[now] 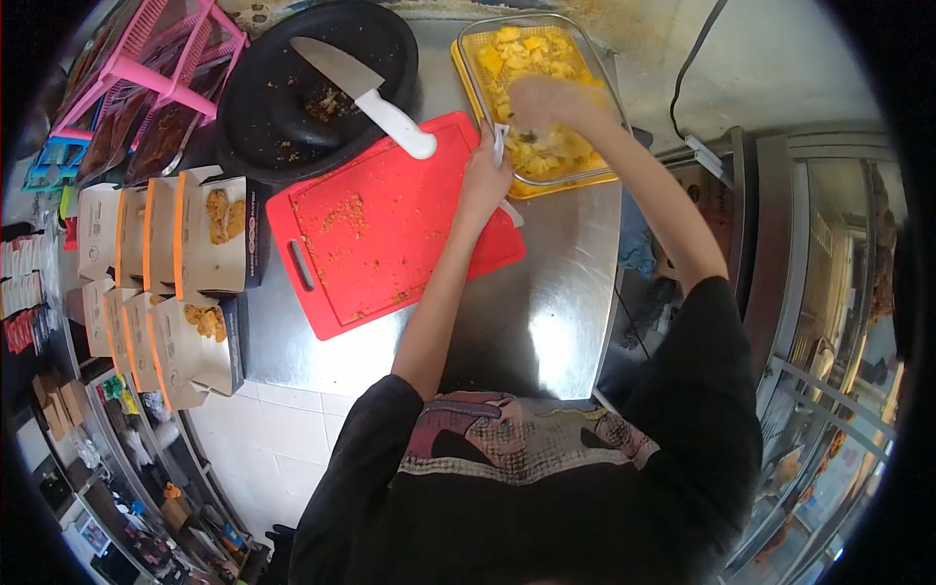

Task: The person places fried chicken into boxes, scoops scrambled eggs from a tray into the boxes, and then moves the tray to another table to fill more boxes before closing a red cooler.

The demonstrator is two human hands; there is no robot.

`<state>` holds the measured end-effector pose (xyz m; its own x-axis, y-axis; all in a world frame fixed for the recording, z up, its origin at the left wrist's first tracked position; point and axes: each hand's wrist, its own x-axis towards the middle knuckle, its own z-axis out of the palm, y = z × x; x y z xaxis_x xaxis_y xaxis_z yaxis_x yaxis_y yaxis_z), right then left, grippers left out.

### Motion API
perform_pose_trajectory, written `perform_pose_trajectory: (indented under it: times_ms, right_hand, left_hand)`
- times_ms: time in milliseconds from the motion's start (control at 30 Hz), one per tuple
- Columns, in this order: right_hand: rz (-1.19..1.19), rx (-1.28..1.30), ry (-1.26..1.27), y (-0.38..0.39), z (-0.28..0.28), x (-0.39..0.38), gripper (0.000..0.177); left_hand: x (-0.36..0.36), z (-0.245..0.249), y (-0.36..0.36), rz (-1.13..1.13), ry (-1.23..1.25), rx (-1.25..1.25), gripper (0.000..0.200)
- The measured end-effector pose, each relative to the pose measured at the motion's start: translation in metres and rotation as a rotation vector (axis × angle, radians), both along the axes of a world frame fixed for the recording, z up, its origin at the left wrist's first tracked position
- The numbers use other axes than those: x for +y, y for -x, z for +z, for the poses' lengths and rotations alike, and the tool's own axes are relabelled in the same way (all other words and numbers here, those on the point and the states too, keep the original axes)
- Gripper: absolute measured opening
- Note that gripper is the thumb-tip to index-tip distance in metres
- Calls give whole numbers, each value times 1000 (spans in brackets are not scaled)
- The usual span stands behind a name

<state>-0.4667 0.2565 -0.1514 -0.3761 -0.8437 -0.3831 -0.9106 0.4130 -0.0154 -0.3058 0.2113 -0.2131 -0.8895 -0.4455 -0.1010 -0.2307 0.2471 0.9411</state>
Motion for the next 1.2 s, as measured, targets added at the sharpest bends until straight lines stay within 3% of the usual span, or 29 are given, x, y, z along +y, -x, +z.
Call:
perform_pose_trajectory:
  times_ms: [133, 200, 333, 400, 500, 667, 733, 800, 867, 933, 1000, 1067, 1133, 1200]
  right_hand:
    - [33, 3, -248, 16, 33, -19, 19]
    - [-23, -79, 67, 6, 16, -10, 33]
    - [0, -118, -87, 22, 19, -15, 24]
    - [-145, -58, -62, 36, 52, -21, 26]
    - [-149, -26, -25, 40, 1, -12, 39]
    - [-88, 56, -23, 53, 17, -3, 38]
    - [-93, 124, 6, 55, 25, -1, 40]
    - [-42, 243, 426, 51, 13, 7, 24]
    - [-151, 180, 387, 13, 12, 19, 22]
    - [-250, 123, 348, -28, 22, 31, 22]
    - [154, 255, 187, -53, 34, 39, 21]
    - [177, 259, 221, -40, 42, 38, 20]
    - [188, 275, 257, -20, 37, 35, 20]
    - [-15, 323, 264, -8, 27, 27, 17]
  left_hand:
    - [0, 1, 3, -5, -10, 12, 62]
    - [3, -2, -1, 20, -12, 75, 62]
    - [5, -7, -8, -14, 13, 44, 62]
    - [3, -4, 0, 16, 22, 33, 62]
    - [3, 4, -10, -8, -27, -25, 63]
    - [0, 7, -2, -22, -8, 23, 66]
    - [12, 16, -15, 3, 32, -73, 70]
    - [31, 19, -24, 43, 92, -22, 72]
    - [37, 23, -29, 71, 148, 32, 75]
    - [34, 37, -27, 55, 126, -109, 80]
    - [35, 38, -27, 76, 139, -130, 81]
    - [38, 36, -32, 80, 149, -170, 81]
    - [39, 31, -30, 143, 145, -51, 77]
    - [32, 27, -31, 148, 110, -1, 72]
